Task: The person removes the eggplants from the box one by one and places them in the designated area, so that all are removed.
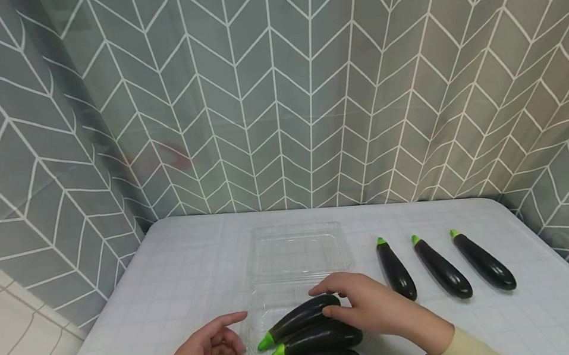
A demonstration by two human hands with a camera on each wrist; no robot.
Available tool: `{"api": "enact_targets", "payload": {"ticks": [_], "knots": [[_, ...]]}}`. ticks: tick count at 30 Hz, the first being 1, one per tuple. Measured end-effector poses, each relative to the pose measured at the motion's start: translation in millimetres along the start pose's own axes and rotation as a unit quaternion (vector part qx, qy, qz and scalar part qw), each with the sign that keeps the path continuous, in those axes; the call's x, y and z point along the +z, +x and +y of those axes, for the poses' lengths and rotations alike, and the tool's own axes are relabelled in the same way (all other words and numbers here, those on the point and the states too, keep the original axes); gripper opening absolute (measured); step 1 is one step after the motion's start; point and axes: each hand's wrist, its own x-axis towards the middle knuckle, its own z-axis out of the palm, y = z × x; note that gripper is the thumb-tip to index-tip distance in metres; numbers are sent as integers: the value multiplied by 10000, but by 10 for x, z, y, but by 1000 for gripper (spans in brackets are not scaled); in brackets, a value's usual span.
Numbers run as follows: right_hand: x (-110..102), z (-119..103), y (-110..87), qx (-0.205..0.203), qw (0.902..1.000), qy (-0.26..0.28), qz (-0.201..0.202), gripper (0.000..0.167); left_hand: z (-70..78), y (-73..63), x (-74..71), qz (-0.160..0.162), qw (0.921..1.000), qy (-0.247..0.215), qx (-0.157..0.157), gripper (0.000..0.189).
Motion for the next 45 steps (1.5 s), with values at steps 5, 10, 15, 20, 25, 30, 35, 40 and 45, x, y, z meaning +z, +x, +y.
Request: {"api": "enact_targets", "payload": {"ticks": [5,10,15,20,25,30,35,40,45], "knots": [[75,3,37,-278,9991,-294,-108,28,-4,1,-2,-5,10000,-45,-13,62],[106,-17,59,-401,9962,-696,-328,31,-4,1,-3,-21,10000,-83,13,62],[124,-29,75,-501,9928,-1045,-317,31,-1,2,-6,-35,10000,-80,19,62],[159,-22,115,-611,9877,-1414,-283,32,4,4,0,-14,10000,-53,10,62],[177,-25,158,-570,9854,-1569,-330,32,7,4,4,-30,10000,-49,16,62],[176,-29,194,-645,9834,-1653,-386,30,16,4,5,-30,10000,-26,41,62],[169,-38,222,-712,9822,-1667,-487,31,15,6,1,-11,10000,33,36,62],[169,-43,222,-841,9758,-1955,-505,36,-6,7,-2,-2,10000,17,-34,62],[170,-53,174,-1005,9699,-2185,-368,40,-24,13,-11,-41,10000,-20,-25,62]]}}
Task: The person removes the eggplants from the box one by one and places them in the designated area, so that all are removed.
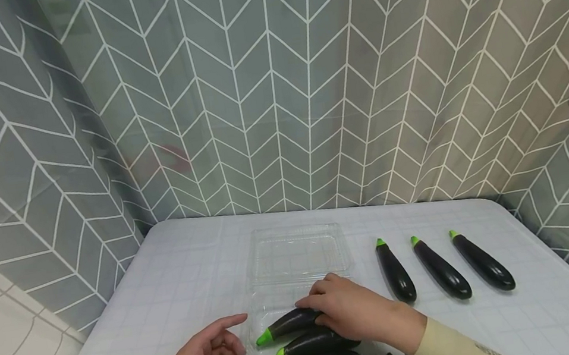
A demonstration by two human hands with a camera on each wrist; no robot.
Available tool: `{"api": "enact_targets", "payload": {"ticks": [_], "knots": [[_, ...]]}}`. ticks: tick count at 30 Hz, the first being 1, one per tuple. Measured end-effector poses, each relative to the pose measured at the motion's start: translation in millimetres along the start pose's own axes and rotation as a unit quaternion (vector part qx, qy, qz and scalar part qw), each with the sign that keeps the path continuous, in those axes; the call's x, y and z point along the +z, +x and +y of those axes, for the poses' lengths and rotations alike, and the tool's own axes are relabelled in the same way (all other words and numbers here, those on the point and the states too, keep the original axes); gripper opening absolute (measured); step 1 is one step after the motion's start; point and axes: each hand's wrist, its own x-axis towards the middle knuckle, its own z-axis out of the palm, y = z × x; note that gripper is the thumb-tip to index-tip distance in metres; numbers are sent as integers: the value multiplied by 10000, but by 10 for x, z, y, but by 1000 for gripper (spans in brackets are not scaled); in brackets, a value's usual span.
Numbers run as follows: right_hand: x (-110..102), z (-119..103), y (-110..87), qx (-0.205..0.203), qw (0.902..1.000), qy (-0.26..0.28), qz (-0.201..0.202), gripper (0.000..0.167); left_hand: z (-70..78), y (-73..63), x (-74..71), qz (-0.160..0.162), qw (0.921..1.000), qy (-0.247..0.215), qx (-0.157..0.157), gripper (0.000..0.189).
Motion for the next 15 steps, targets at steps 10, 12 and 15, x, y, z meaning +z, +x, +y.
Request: {"api": "enact_targets", "payload": {"ticks": [10,12,15], "knots": [[15,-5,-71,-143,9991,338,226,40,7,-2,3,-68,9999,-117,80,61],[24,1,-82,-152,9987,364,326,40,7,-3,3,-66,9999,-81,97,61],[43,10,-98,-143,9982,345,475,41,5,1,2,-80,9998,-26,185,62]]}}
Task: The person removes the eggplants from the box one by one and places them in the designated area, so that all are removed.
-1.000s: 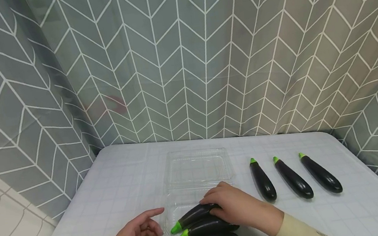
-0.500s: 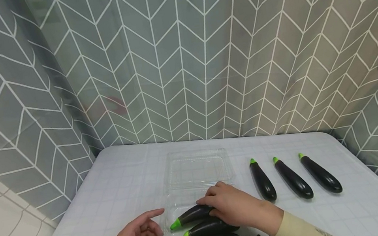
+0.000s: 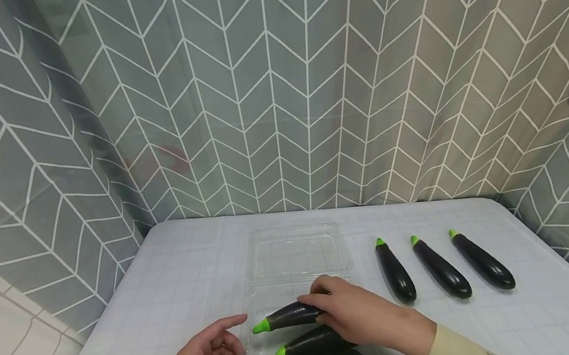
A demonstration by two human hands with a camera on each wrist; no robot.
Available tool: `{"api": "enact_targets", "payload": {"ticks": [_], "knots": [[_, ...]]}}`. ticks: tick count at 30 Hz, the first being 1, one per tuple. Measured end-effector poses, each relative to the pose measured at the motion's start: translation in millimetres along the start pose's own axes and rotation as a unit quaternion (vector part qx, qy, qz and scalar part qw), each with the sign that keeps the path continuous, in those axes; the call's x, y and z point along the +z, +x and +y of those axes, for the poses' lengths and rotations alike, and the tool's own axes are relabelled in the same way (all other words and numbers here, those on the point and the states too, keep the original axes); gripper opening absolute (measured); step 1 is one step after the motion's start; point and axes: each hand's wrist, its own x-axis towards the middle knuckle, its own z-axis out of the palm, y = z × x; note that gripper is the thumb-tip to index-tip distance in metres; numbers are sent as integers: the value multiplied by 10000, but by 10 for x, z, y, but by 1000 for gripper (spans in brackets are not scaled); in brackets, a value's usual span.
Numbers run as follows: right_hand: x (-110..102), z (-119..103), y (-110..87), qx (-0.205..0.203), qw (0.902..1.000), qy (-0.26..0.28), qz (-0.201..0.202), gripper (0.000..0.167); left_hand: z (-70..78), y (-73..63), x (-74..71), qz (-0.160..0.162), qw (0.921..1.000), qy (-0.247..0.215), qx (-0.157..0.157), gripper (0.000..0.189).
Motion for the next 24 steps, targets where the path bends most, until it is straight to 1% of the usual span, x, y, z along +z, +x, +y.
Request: {"api": "enact_targets", "payload": {"ticks": [6,14,17,20,24], "knots": [[17,-8,-31,-21,9998,-143,147,40,-6,-3,1,-25,9999,32,123,61],[31,12,-65,49,9982,291,523,45,-13,-5,2,9,10000,-15,-33,62],[25,24,-87,180,9970,526,548,46,-15,-6,3,6,10000,-41,0,62],[0,29,-109,426,9946,787,522,48,-15,-10,5,-1,10000,-79,41,62],[-46,35,-124,637,9916,948,613,49,-14,-19,2,-38,9999,-79,99,62]]}}
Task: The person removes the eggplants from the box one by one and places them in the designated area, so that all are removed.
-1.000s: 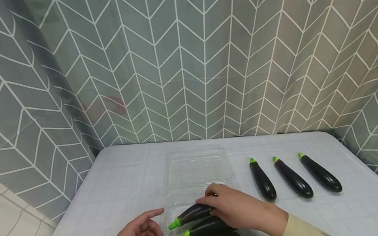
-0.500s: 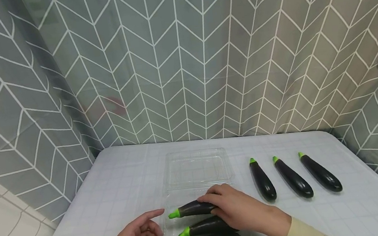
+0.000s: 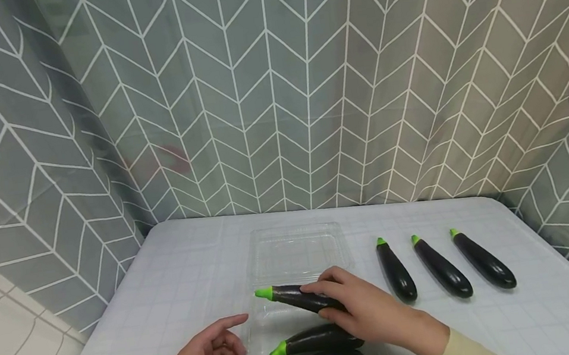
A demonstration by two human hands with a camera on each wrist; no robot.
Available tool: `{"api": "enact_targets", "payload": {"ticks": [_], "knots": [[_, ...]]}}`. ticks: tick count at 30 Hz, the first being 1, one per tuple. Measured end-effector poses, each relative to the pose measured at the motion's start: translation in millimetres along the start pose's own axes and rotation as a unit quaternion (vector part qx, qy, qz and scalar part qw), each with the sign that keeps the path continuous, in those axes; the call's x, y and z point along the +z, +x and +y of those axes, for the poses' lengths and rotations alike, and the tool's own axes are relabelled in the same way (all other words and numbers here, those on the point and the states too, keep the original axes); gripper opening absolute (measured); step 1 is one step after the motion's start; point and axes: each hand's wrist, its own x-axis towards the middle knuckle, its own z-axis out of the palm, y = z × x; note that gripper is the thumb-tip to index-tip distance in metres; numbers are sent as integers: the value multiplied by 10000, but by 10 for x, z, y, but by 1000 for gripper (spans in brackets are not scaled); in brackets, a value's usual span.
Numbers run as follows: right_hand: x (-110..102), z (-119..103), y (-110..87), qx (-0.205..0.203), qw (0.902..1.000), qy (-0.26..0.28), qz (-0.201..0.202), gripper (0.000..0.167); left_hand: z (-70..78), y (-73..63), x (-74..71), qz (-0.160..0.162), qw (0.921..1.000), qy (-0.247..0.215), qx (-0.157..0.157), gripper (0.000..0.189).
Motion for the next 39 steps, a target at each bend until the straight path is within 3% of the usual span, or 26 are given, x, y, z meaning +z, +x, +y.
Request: {"api": "enact_targets", "payload": {"ticks": [8,17,25,32,36,39], "knots": [[-70,0,-26,118,9994,235,226,47,10,12,1,31,10000,26,-56,62],[-147,-8,-100,644,9972,348,177,45,-1,1,-5,-91,9998,-51,140,61],[-230,19,-219,963,9937,347,450,44,0,12,0,-42,10000,-3,73,61],[-320,-11,-291,908,9910,558,808,42,8,6,1,43,9999,128,-25,61],[-408,-63,-303,1015,9904,526,780,42,11,6,0,144,9995,234,-174,62],[-461,-74,-342,1124,9894,488,779,41,5,9,-3,99,9997,200,-76,62]]}}
